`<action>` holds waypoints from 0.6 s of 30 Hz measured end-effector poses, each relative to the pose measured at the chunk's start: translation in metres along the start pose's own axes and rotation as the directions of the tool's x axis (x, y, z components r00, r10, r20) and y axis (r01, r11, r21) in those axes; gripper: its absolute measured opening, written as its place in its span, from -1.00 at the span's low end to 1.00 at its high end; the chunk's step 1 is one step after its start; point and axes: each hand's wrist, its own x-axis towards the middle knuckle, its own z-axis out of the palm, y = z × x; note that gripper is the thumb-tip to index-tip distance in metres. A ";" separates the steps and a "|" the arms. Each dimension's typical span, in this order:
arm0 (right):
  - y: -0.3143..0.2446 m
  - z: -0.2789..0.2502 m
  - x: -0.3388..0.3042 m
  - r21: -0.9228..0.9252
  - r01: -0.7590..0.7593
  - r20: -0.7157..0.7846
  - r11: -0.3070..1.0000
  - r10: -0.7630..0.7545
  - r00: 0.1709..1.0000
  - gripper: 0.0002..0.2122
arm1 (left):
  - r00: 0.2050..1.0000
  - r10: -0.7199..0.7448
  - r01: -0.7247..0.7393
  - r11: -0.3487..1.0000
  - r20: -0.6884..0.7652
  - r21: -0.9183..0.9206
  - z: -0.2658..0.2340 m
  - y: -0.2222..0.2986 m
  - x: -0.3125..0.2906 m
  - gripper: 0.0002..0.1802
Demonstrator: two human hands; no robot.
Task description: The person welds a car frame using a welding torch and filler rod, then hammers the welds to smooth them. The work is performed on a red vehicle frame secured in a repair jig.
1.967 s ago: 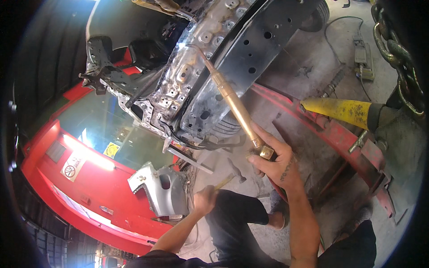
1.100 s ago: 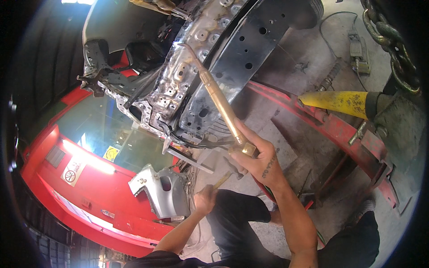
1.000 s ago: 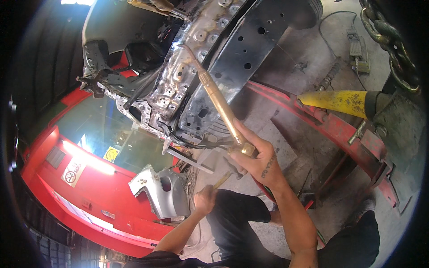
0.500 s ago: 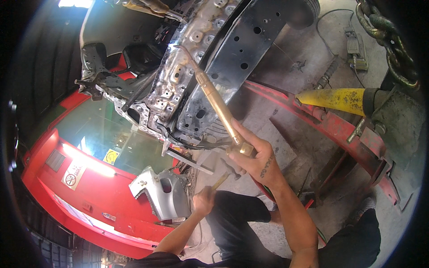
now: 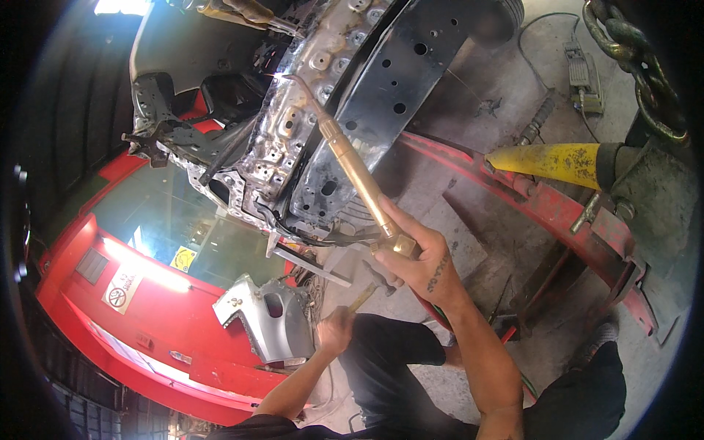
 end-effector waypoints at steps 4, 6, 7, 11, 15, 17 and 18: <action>0.000 -0.001 -0.002 -0.010 -0.018 0.001 1.000 0.018 1.000 -0.28 | 0.999 -0.022 0.021 0.999 0.034 0.026 0.002 -0.002 0.001 -0.71; -0.001 -0.001 -0.003 0.001 -0.030 0.001 1.000 0.030 1.000 -0.28 | 1.000 0.007 -0.006 0.999 -0.011 0.033 0.003 -0.001 0.000 -0.72; -0.001 -0.001 -0.003 0.007 -0.034 0.000 0.999 0.034 0.999 -0.28 | 0.999 0.021 -0.020 0.999 -0.033 0.037 0.003 -0.001 0.000 -0.73; -0.002 0.001 -0.002 0.023 -0.027 0.004 0.999 0.027 1.000 -0.28 | 0.999 0.011 -0.010 0.999 -0.034 0.035 0.006 -0.005 -0.001 -0.73; -0.001 0.000 -0.001 0.009 -0.019 0.004 1.000 0.019 1.000 -0.27 | 0.998 0.009 -0.009 1.000 -0.060 -0.001 0.007 -0.005 -0.003 -0.72; 0.000 0.000 -0.002 -0.016 -0.028 0.006 0.999 0.028 1.000 -0.27 | 0.996 0.026 -0.028 0.999 -0.083 -0.023 0.010 -0.010 -0.006 -0.71; -0.001 0.000 -0.002 -0.016 -0.026 0.003 1.000 0.026 1.000 -0.27 | 0.994 0.041 -0.044 0.998 -0.100 -0.034 0.010 -0.013 -0.007 -0.71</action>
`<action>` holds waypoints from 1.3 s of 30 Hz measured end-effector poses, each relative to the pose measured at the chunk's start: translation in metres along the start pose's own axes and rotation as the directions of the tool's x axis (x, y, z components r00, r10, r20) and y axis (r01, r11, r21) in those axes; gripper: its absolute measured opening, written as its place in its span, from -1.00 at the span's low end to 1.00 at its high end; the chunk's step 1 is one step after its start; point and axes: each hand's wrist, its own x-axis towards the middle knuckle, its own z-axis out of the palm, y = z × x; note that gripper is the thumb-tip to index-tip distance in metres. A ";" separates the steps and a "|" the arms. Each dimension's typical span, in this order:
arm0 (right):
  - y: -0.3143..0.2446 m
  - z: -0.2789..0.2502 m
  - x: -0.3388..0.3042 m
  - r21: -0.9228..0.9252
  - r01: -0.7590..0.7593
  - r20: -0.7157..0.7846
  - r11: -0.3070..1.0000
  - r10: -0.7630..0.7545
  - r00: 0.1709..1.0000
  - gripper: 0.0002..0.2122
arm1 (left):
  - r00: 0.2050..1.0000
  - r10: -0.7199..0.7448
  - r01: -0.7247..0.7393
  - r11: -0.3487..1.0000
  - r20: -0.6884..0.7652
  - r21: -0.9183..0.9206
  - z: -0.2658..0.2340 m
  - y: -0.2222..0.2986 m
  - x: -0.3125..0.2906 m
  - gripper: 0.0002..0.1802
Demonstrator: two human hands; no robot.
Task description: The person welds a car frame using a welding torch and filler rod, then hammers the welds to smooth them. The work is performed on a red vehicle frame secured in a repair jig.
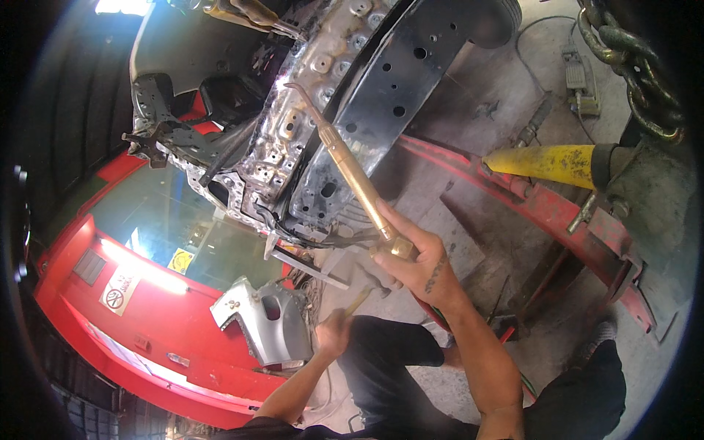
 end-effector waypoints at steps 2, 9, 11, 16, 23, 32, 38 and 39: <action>-0.002 0.002 0.000 0.001 0.004 -0.005 1.000 -0.004 1.000 -0.27 | 0.998 0.045 -0.046 0.998 -0.032 -0.039 -0.002 -0.007 0.000 -0.70; 0.001 -0.001 -0.002 0.002 0.010 -0.011 1.000 -0.010 1.000 -0.27 | 0.986 0.133 -0.138 0.989 -0.104 -0.046 -0.063 0.011 0.046 -0.68; -0.001 0.000 -0.002 0.030 0.011 -0.005 1.000 -0.011 1.000 -0.28 | 0.953 0.211 -0.213 0.977 -0.216 0.015 -0.086 0.020 0.073 -0.66; -0.002 0.000 -0.002 0.039 -0.011 -0.013 0.999 0.012 1.000 -0.27 | 0.927 0.186 -0.206 0.978 -0.326 -0.028 -0.136 0.038 0.133 -0.70; 0.005 -0.003 -0.006 0.020 0.033 -0.087 0.999 -0.031 0.996 -0.27 | 0.808 0.424 -0.369 0.905 -0.409 0.210 -0.187 0.073 0.206 -0.73; -0.004 -0.020 -0.003 -0.012 0.106 -0.228 0.994 -0.106 0.968 -0.28 | 0.598 0.714 -0.516 0.690 -0.363 0.507 -0.237 0.115 0.280 -0.70; -0.015 -0.027 -0.004 -0.001 0.206 -0.284 0.978 -0.198 0.938 -0.28 | 0.633 0.659 -0.487 0.747 -0.405 0.453 -0.224 0.123 0.283 -0.66; -0.014 -0.025 -0.004 0.023 0.222 -0.291 0.975 -0.206 0.934 -0.28 | 0.630 0.679 -0.505 0.727 -0.377 0.465 -0.226 0.124 0.278 -0.67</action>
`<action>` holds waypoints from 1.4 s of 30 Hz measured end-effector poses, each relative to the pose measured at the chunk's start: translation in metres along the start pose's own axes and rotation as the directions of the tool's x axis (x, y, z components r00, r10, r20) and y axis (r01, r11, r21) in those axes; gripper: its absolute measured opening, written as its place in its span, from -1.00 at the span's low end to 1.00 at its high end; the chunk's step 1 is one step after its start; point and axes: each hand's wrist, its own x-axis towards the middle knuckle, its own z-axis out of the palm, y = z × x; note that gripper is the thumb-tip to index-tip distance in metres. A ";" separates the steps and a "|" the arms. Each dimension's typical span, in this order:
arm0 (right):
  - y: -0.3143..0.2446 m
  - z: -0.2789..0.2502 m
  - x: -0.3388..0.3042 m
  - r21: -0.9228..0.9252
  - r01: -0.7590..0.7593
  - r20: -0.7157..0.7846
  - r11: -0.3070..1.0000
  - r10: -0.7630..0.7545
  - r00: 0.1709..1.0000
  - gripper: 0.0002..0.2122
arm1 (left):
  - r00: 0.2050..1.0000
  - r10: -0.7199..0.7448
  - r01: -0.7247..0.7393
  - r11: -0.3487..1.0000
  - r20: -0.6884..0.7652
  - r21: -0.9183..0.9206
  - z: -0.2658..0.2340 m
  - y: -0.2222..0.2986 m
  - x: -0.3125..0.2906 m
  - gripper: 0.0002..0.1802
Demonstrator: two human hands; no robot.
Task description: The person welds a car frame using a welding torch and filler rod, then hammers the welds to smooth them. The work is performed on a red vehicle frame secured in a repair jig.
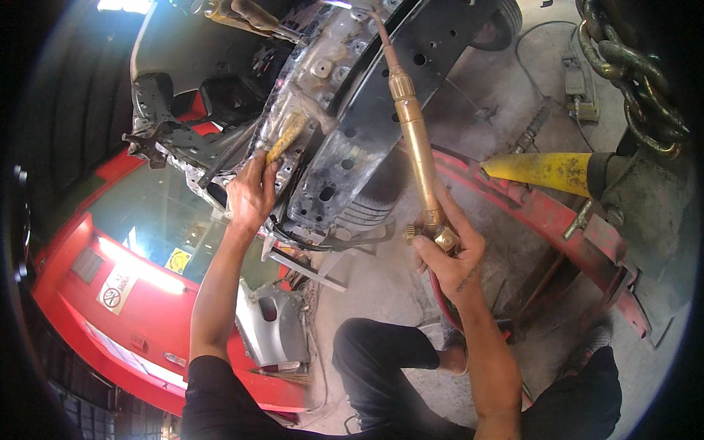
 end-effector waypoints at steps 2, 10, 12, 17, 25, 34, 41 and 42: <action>0.003 0.000 0.000 0.026 0.014 -0.002 1.000 -0.014 1.000 -0.27 | 0.998 0.057 -0.057 0.998 0.037 0.000 -0.008 0.004 -0.004 -0.70; -0.002 0.002 0.002 0.006 0.023 -0.002 1.000 -0.023 1.000 -0.28 | 0.971 -0.217 0.213 0.976 -0.100 -0.050 -0.022 -0.037 0.028 -0.71; -0.003 0.002 0.003 0.010 0.012 -0.014 1.000 -0.012 1.000 -0.28 | 0.989 -0.073 0.072 0.997 -0.132 -0.011 -0.030 -0.033 0.021 -0.72; -0.002 -0.004 0.005 0.013 0.023 0.007 1.000 -0.023 1.000 -0.28 | 0.990 0.137 -0.138 0.990 -0.029 -0.029 -0.030 -0.002 0.003 -0.66; -0.003 -0.007 0.005 0.035 0.040 -0.010 0.999 -0.040 0.999 -0.27 | 0.985 -0.165 0.166 0.986 0.040 -0.018 -0.001 0.002 -0.008 -0.64; -0.005 -0.003 0.005 0.022 0.011 -0.023 1.000 -0.011 1.000 -0.28 | 0.993 -0.114 0.114 0.993 0.034 0.028 0.003 -0.017 0.007 -0.66; -0.004 -0.006 0.004 0.007 0.014 0.008 1.000 -0.014 1.000 -0.28 | 0.999 0.007 -0.004 0.997 0.036 -0.077 -0.018 0.011 -0.003 -0.61; -0.002 -0.006 0.002 0.016 0.008 0.006 1.000 -0.008 1.000 -0.28 | 0.997 -0.053 0.057 0.994 0.052 -0.093 -0.018 0.008 -0.003 -0.63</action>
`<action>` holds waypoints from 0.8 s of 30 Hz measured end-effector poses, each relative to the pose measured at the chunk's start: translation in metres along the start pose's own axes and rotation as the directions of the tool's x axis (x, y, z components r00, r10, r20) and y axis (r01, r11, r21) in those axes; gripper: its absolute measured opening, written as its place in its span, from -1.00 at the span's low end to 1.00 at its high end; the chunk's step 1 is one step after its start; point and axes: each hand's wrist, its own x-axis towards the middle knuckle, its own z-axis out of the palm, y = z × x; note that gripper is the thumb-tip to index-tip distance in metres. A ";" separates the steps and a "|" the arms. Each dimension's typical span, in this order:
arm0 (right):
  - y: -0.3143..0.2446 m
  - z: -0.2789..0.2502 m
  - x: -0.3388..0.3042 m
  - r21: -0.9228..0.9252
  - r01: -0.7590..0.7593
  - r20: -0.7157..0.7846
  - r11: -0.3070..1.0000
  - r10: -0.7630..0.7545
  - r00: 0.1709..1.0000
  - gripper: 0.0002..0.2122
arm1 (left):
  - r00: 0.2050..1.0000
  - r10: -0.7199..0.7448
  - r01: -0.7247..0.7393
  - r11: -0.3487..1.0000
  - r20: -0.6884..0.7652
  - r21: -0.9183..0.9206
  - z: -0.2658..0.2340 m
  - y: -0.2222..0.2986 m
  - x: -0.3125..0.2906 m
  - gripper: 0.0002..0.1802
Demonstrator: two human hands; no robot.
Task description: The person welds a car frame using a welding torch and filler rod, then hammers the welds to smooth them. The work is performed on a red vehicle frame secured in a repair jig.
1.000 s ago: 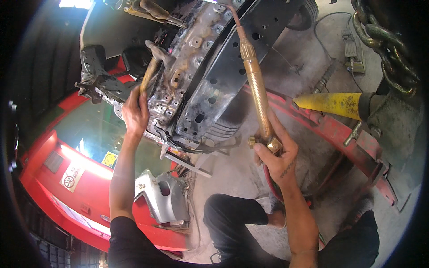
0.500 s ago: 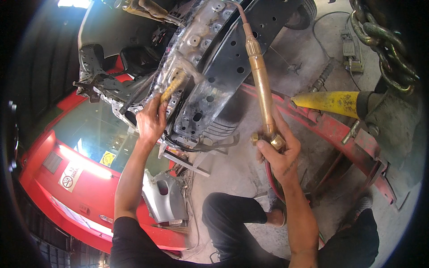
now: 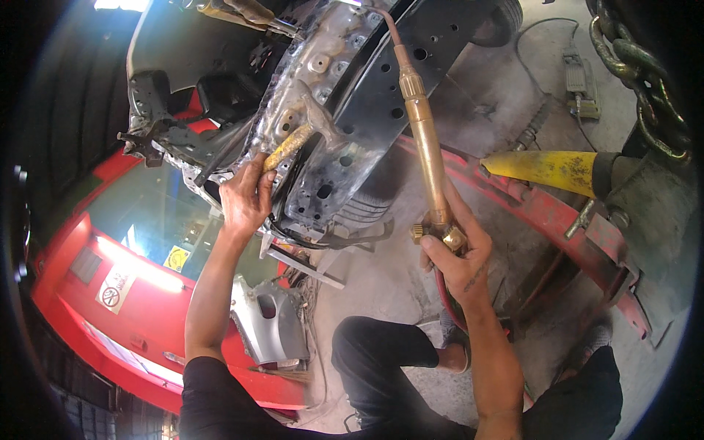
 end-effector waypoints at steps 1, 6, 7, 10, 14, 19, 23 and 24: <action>0.002 0.000 -0.002 0.009 -0.006 -0.002 1.000 0.006 1.000 -0.27 | 0.998 -0.060 0.060 0.998 0.011 -0.018 0.003 -0.006 0.002 -0.65; 0.014 -0.003 -0.008 -0.024 -0.065 0.040 0.998 0.066 0.997 -0.26 | 0.976 -0.213 0.217 0.967 0.044 -0.136 0.014 -0.016 0.000 -0.58; 0.013 -0.004 -0.009 -0.027 -0.072 0.055 0.997 0.073 0.996 -0.26 | 0.976 -0.216 0.218 0.954 0.034 -0.207 0.015 -0.013 -0.004 -0.54; 0.014 -0.012 -0.011 -0.032 -0.121 0.096 0.992 0.124 0.988 -0.26 | 0.930 -0.361 0.336 0.747 0.075 -0.574 0.006 0.007 -0.012 -0.54; 0.005 -0.026 -0.007 -0.086 -0.170 0.163 0.982 0.183 0.970 -0.26 | 0.825 -0.498 0.498 0.417 0.268 -0.760 -0.016 -0.009 0.003 -0.50; -0.013 -0.035 -0.002 -0.168 -0.192 0.207 0.967 0.225 0.952 -0.28 | 0.745 -0.505 0.579 0.164 0.436 -0.799 -0.041 -0.028 0.031 -0.49; -0.019 -0.043 -0.001 -0.209 -0.159 0.204 0.965 0.202 0.958 -0.28 | 0.718 -0.455 0.613 0.055 0.527 -0.788 -0.056 -0.037 0.045 -0.53; -0.020 -0.046 0.000 -0.203 -0.158 0.207 0.966 0.200 0.958 -0.28 | 0.708 -0.449 0.615 0.014 0.545 -0.788 -0.059 -0.036 0.047 -0.54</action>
